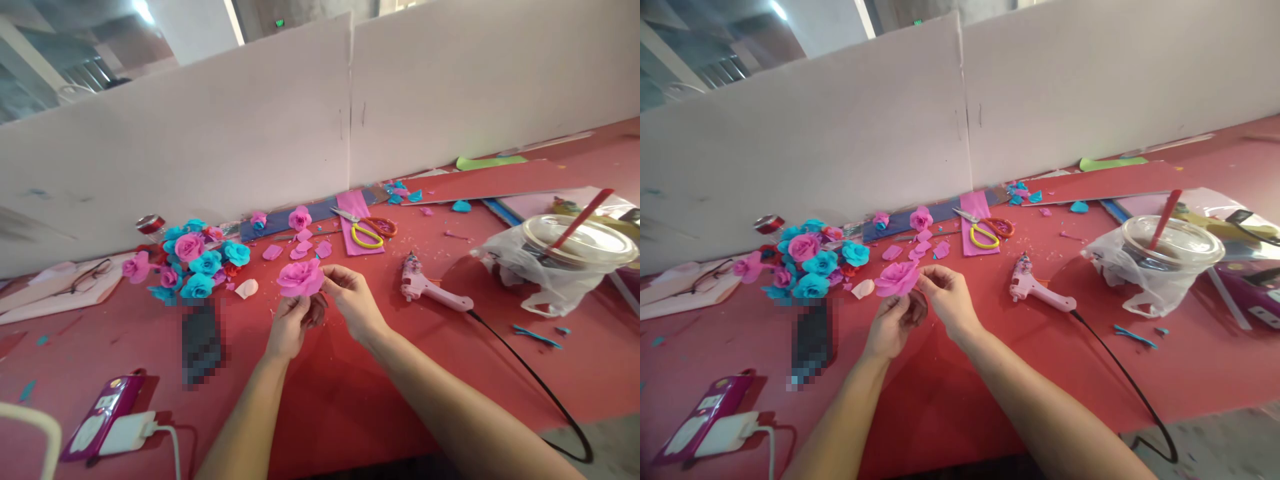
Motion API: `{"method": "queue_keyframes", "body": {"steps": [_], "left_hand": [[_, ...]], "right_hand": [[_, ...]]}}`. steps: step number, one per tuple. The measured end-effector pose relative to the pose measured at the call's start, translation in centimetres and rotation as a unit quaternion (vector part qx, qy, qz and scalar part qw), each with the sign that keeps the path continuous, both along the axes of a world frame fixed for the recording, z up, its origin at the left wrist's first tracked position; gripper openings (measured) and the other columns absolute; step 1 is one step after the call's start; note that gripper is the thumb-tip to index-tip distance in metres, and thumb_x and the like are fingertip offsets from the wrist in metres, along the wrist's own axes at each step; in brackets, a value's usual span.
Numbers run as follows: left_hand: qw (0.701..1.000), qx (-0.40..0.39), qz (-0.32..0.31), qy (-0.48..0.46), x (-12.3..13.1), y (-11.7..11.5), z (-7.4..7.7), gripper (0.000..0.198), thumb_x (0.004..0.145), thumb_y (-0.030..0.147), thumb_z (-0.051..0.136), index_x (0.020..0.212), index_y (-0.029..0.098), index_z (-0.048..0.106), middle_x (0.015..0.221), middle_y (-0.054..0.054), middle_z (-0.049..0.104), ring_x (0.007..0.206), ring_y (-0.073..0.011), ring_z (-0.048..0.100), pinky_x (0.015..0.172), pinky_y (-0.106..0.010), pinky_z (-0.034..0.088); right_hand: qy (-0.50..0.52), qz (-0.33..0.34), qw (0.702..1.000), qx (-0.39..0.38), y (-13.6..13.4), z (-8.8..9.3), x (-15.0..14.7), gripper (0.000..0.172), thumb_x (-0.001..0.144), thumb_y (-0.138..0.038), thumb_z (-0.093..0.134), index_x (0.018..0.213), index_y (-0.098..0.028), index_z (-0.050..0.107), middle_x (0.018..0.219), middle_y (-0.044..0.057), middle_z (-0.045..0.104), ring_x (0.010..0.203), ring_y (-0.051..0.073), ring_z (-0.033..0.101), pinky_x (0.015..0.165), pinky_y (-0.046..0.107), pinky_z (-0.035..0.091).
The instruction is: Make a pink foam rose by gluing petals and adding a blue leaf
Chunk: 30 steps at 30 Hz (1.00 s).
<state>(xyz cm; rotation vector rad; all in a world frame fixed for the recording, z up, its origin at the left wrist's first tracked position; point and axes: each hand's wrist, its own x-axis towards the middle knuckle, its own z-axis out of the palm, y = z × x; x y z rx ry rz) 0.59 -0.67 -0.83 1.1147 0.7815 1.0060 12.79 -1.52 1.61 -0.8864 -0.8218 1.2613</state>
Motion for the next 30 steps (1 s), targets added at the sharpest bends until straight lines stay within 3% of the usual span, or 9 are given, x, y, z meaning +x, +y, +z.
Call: {"method": "queue_keyframes", "body": {"steps": [7,10,14,19,25,30], "left_hand": [[0.999,-0.001,0.013,-0.040,0.1,0.1,-0.1,0.030,0.078,0.043,0.060,0.068,0.015,0.060,0.055,0.001,0.050,0.049,-0.0087,0.044,0.044,-0.022,0.028],[0.999,0.014,0.033,-0.026,0.1,0.3,-0.5,0.027,0.078,0.040,0.061,0.069,0.014,0.061,0.059,-0.001,0.054,0.052,-0.0089,0.047,0.045,-0.022,0.030],[0.994,0.048,0.091,0.042,-0.1,0.7,-1.1,0.030,0.082,0.041,0.055,0.075,0.013,0.064,0.060,-0.002,0.059,0.054,-0.0112,0.052,0.047,-0.022,0.035],[0.956,0.105,0.192,0.193,-0.3,0.5,-0.8,0.033,0.085,0.041,0.049,0.075,0.014,0.066,0.059,-0.003,0.064,0.054,-0.0140,0.058,0.056,-0.025,0.045],[0.921,0.161,0.205,0.289,-0.1,-0.1,0.2,0.019,0.084,0.027,0.050,0.079,0.017,0.066,0.064,-0.003,0.068,0.054,-0.0157,0.061,0.054,-0.024,0.044],[0.899,0.197,0.197,0.338,-0.1,-0.2,0.0,0.022,0.085,0.027,0.048,0.082,0.017,0.067,0.062,-0.005,0.068,0.054,-0.0160,0.062,0.055,-0.023,0.043]], "right_hand": [[-0.034,0.016,0.999,-0.006,-0.2,0.1,-0.2,0.024,0.072,-0.037,0.065,0.084,-0.017,0.066,0.068,0.000,0.065,0.053,0.011,0.055,0.050,0.024,0.044],[-0.042,0.005,0.999,0.006,-0.1,-0.2,-0.1,0.022,0.074,-0.037,0.063,0.083,-0.017,0.065,0.070,0.001,0.065,0.057,0.012,0.057,0.054,0.025,0.046],[-0.077,-0.049,0.996,0.004,0.1,-0.7,-0.3,0.015,0.074,-0.032,0.062,0.079,-0.017,0.064,0.074,0.001,0.065,0.068,0.013,0.059,0.064,0.025,0.047],[-0.125,-0.018,0.992,-0.013,-0.4,-1.2,-1.1,0.015,0.071,-0.027,0.063,0.081,-0.017,0.067,0.069,0.001,0.063,0.061,0.013,0.058,0.061,0.027,0.050],[-0.065,0.007,0.997,-0.032,-0.6,-1.1,-1.6,0.020,0.068,-0.026,0.066,0.085,-0.016,0.070,0.079,0.003,0.066,0.067,0.013,0.059,0.069,0.030,0.053],[-0.026,0.013,0.997,-0.071,-0.6,-0.7,-1.6,0.020,0.066,-0.025,0.068,0.083,-0.016,0.068,0.070,0.000,0.063,0.060,0.011,0.056,0.056,0.024,0.049]]}}
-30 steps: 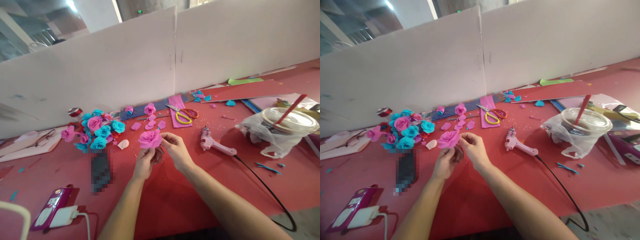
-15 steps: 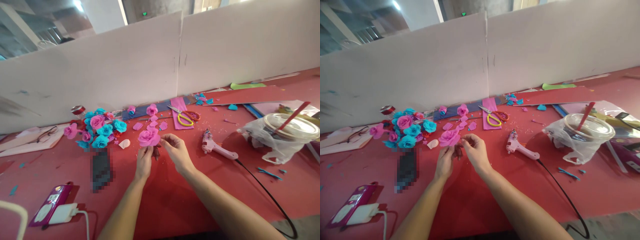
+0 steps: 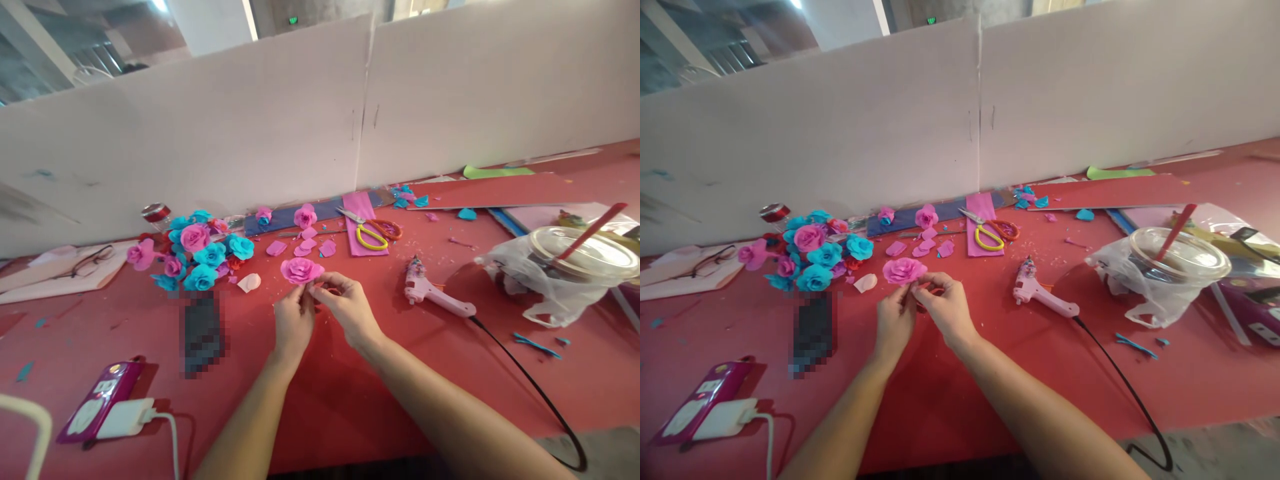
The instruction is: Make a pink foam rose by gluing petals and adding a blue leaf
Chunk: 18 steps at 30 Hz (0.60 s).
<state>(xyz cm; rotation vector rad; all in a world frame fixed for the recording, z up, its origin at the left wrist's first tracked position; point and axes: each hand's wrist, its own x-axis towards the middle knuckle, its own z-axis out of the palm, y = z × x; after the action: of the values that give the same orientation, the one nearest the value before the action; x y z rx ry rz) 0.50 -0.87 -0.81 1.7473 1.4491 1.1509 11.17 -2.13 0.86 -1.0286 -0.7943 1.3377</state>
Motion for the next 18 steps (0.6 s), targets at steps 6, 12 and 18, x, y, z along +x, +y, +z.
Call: {"method": "queue_keyframes", "body": {"steps": [6,12,18], "left_hand": [[0.994,-0.067,-0.042,-0.070,0.1,0.0,0.2,0.033,0.087,0.039,0.044,0.087,0.016,0.068,0.056,-0.001,0.063,0.047,-0.0139,0.055,0.049,-0.023,0.040],[0.997,-0.042,0.006,-0.057,-0.1,0.1,0.0,0.021,0.081,0.029,0.052,0.077,0.017,0.069,0.049,0.002,0.055,0.046,-0.0111,0.045,0.046,-0.021,0.032],[0.971,-0.071,0.075,-0.215,0.9,0.5,-0.7,0.018,0.071,0.015,0.056,0.053,0.016,0.059,0.048,0.001,0.052,0.050,-0.0116,0.046,0.049,-0.023,0.037]], "right_hand": [[-0.115,-0.039,0.990,0.067,-0.1,-0.3,-0.1,0.020,0.072,-0.023,0.064,0.089,-0.017,0.071,0.089,0.005,0.063,0.071,0.014,0.058,0.061,0.026,0.049],[-0.310,-0.097,0.931,0.166,-0.8,-0.7,-0.5,0.025,0.082,-0.020,0.053,0.100,-0.020,0.071,0.095,0.006,0.061,0.089,0.018,0.058,0.081,0.032,0.047],[-0.434,-0.144,0.872,0.177,-1.0,-0.6,-0.6,0.021,0.078,-0.032,0.065,0.097,-0.023,0.068,0.099,0.005,0.064,0.090,0.020,0.059,0.081,0.034,0.044]]}}
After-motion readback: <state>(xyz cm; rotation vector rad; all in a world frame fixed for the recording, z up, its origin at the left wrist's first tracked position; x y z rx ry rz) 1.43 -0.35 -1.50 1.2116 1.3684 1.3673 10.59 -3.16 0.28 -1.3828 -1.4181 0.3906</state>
